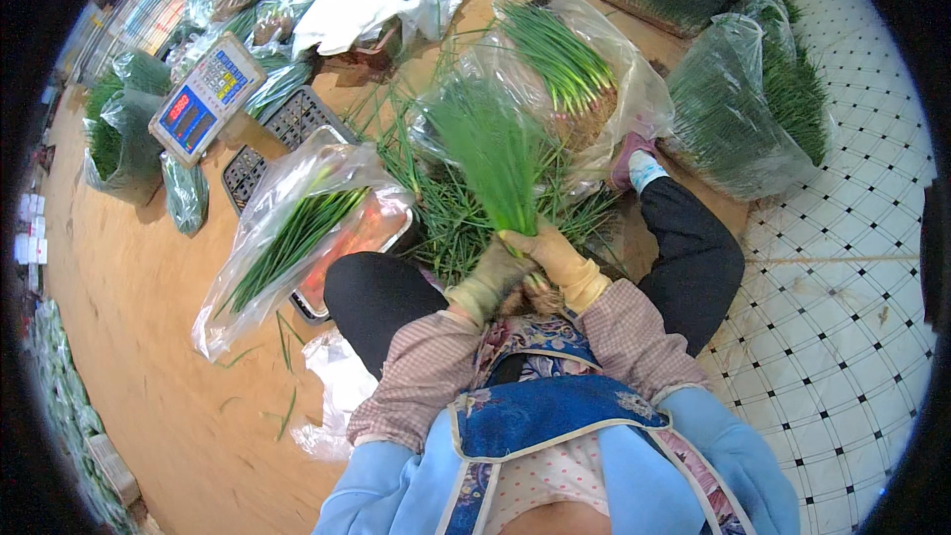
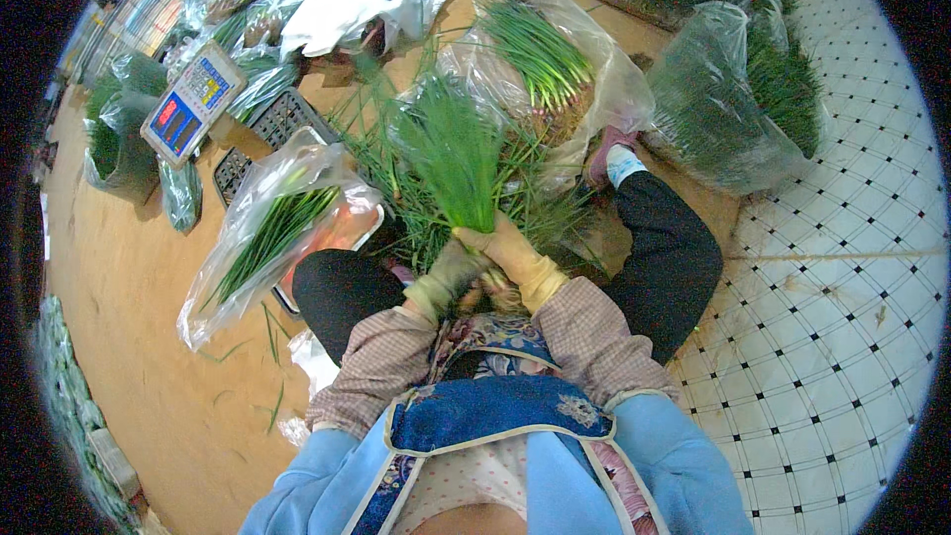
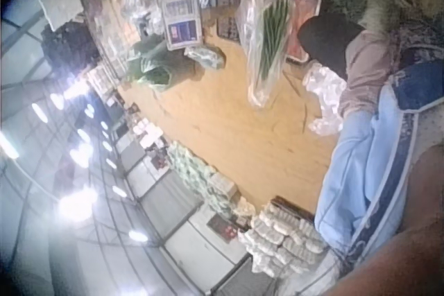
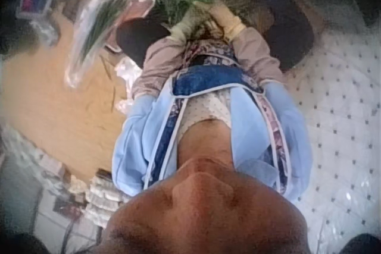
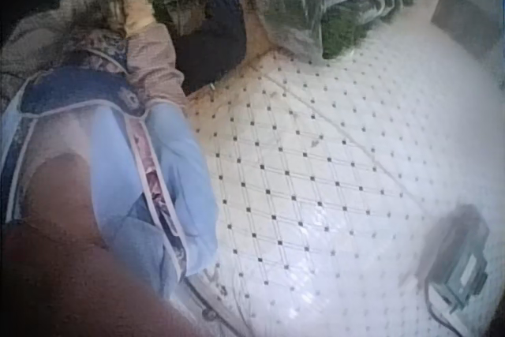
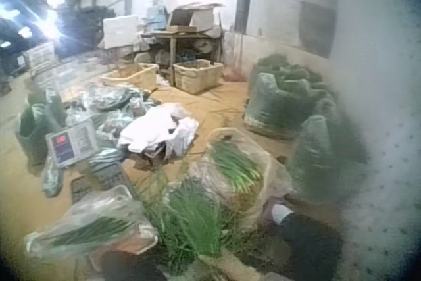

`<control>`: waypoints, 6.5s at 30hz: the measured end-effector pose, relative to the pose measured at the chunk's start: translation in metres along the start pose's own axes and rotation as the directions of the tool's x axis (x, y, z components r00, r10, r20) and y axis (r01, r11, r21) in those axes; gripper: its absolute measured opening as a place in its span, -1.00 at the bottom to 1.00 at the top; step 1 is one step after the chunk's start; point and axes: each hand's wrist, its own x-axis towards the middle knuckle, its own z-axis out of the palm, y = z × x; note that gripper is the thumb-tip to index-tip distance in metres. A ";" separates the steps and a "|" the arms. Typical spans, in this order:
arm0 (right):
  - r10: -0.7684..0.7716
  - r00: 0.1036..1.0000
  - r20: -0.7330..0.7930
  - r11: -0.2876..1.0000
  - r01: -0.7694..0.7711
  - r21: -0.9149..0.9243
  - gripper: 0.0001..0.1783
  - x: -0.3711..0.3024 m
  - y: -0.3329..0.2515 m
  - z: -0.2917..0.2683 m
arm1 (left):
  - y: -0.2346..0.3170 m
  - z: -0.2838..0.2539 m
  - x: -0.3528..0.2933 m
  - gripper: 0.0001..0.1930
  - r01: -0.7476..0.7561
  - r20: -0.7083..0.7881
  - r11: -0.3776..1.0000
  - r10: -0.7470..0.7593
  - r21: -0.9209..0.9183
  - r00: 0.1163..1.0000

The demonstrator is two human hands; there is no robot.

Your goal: The person sits on the floor and repeatedly bundles green onions, places them into plastic bags, weighs them on a digital scale, and sets the packaged bundles aside.

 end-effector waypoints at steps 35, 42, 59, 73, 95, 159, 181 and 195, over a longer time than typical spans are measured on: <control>-0.536 0.297 0.790 0.682 0.704 0.198 -0.39 0.128 -0.110 0.337 | -0.034 -0.314 -0.194 -0.71 0.687 -0.797 0.406 0.354 0.603 0.490; -0.248 0.366 0.897 0.160 0.929 -0.334 -0.61 0.212 -0.056 0.309 | -0.054 -0.318 -0.228 -0.66 0.588 -0.758 0.480 0.456 0.651 0.467; 0.135 0.762 0.633 0.241 0.595 -0.767 -0.50 0.306 -0.088 0.269 | 0.060 -0.335 -0.246 -0.64 0.703 -0.697 0.253 0.549 0.664 0.461; -0.099 0.842 0.530 0.986 0.013 0.163 -0.59 0.187 -0.119 0.075 | 0.110 -0.216 -0.134 -0.77 0.037 -0.593 0.644 0.678 0.764 0.435; -0.058 0.763 -0.644 0.388 -0.578 -0.718 -0.22 0.334 0.034 -0.339 | 0.051 -0.079 0.110 -0.63 -0.279 0.189 0.667 0.206 0.691 0.960; 0.102 0.929 -0.355 0.966 -0.178 -0.187 -0.75 0.023 0.031 -0.050 | -0.029 0.010 0.057 -0.73 0.177 0.157 0.110 -0.167 -0.978 0.973; 0.076 0.902 -0.424 0.994 -0.100 -0.034 -0.70 0.009 0.028 -0.078 | 0.000 -0.005 0.012 -0.65 0.113 0.155 0.193 0.221 -0.975 0.963; -0.242 0.944 -0.224 0.914 0.145 -0.380 -0.70 -0.006 -0.037 -0.029 | 0.000 0.010 0.013 -0.67 -0.053 -0.200 0.762 -0.101 -0.646 0.975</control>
